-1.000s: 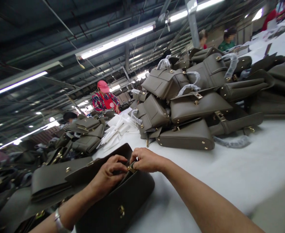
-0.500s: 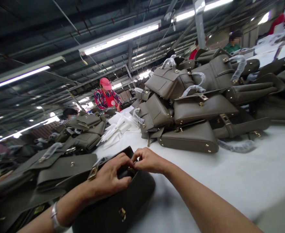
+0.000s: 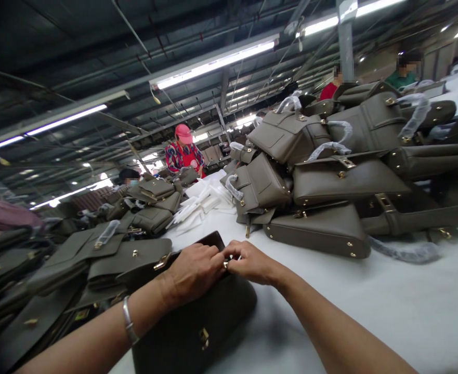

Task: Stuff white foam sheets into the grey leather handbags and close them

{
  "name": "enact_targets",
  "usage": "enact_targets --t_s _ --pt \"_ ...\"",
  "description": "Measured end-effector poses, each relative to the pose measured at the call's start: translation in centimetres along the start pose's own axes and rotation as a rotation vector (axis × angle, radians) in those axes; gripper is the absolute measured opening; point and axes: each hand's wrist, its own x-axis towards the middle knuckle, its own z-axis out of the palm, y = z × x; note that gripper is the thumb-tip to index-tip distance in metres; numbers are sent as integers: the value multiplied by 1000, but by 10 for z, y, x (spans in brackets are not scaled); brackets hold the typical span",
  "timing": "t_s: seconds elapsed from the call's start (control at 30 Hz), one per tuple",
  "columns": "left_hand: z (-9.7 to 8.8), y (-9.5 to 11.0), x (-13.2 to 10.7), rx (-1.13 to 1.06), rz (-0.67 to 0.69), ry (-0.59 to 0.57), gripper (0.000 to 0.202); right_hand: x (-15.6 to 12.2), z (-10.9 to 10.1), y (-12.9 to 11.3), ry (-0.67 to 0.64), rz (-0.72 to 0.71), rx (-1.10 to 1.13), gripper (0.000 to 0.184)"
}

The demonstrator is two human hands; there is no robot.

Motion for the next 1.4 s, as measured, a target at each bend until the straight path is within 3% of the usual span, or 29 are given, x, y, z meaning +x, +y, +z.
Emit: enact_targets --t_s 0.1,0.3,0.43,0.9,1.27,1.4 --pt "-4 -1 -5 23 -44 -22 26 -2 -2 -3 -38 -44 22 26" --pt "-10 2 -8 -259 -495 -74 26 -2 7 0 36 46 -11 19" --pt "-10 5 -7 -281 -574 -67 26 -3 14 3 107 94 -94 7" --pt "-10 1 -53 -304 -851 -37 27 -11 12 -9 24 52 -286 16" --pt "6 -35 -119 -458 -1114 -19 21 -12 10 -5 12 63 -255 19" --pt "13 -42 -134 -608 -1091 11 21 -11 9 -2 15 38 -236 19"
